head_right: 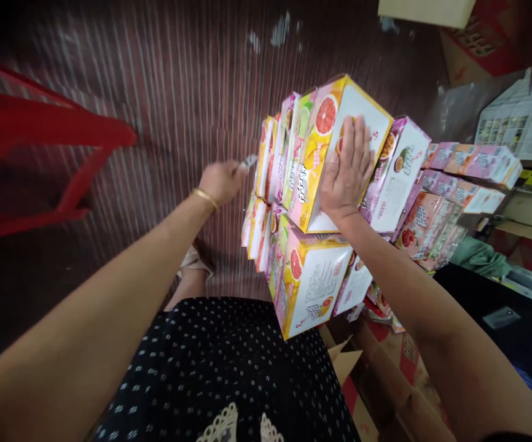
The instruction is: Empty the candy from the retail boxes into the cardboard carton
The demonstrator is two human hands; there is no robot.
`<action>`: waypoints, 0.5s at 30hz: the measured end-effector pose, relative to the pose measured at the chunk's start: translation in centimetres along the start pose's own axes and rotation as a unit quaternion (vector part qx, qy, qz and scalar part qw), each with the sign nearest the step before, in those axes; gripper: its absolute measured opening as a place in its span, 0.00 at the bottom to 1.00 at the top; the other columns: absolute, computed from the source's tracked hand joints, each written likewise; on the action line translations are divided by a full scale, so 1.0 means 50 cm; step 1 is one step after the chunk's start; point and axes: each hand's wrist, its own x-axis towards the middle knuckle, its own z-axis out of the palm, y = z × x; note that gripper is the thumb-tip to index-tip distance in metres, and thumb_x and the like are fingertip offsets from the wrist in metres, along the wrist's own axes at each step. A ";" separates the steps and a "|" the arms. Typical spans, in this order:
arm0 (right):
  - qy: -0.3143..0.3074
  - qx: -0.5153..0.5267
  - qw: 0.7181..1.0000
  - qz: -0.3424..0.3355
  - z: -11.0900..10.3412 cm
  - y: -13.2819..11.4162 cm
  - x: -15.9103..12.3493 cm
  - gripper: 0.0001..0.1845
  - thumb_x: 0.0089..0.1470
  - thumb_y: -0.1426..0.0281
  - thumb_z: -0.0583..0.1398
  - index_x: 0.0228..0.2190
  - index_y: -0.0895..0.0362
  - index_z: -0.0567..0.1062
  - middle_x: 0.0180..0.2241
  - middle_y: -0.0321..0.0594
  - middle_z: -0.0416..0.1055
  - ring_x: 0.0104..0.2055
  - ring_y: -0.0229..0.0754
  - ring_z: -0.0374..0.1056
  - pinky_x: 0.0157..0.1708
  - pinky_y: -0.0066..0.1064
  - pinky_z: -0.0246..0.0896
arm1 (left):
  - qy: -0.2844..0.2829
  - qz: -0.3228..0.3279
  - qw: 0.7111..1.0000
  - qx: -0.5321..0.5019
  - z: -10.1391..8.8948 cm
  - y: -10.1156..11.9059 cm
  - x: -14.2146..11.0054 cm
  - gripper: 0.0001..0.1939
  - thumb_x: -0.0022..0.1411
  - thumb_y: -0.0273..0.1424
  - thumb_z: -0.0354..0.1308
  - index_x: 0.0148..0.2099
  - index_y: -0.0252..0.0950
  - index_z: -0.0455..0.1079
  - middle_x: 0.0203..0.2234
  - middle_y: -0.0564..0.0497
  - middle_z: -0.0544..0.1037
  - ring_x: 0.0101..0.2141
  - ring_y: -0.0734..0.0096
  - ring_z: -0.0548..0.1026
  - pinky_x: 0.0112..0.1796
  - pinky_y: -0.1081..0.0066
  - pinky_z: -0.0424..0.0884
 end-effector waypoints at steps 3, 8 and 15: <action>0.044 -0.017 0.998 -0.047 -0.007 0.001 0.013 0.39 0.70 0.55 0.32 0.73 0.59 0.52 0.74 0.51 0.48 0.80 0.44 0.37 0.76 0.54 0.38 | 0.017 0.019 1.000 -0.012 0.004 0.029 0.117 0.26 0.80 0.35 0.41 0.60 0.22 0.73 0.56 0.36 0.77 0.59 0.55 0.74 0.58 0.62 0.68; 0.055 0.019 0.996 -0.069 -0.015 -0.017 0.018 0.42 0.71 0.56 0.36 0.69 0.76 0.55 0.72 0.66 0.50 0.78 0.48 0.41 0.76 0.51 0.35 | -0.135 -0.007 0.991 0.017 0.145 -0.044 0.017 0.18 0.76 0.30 0.49 0.48 0.23 0.78 0.43 0.40 0.80 0.48 0.58 0.78 0.47 0.68 0.69; 0.069 0.026 0.994 -0.086 -0.017 -0.004 0.009 0.40 0.72 0.56 0.37 0.70 0.73 0.54 0.72 0.65 0.51 0.79 0.48 0.41 0.76 0.52 0.37 | 0.027 -0.034 0.985 -0.167 0.147 -0.136 -0.074 0.20 0.76 0.33 0.46 0.36 0.29 0.73 0.25 0.50 0.71 0.30 0.72 0.73 0.37 0.73 0.65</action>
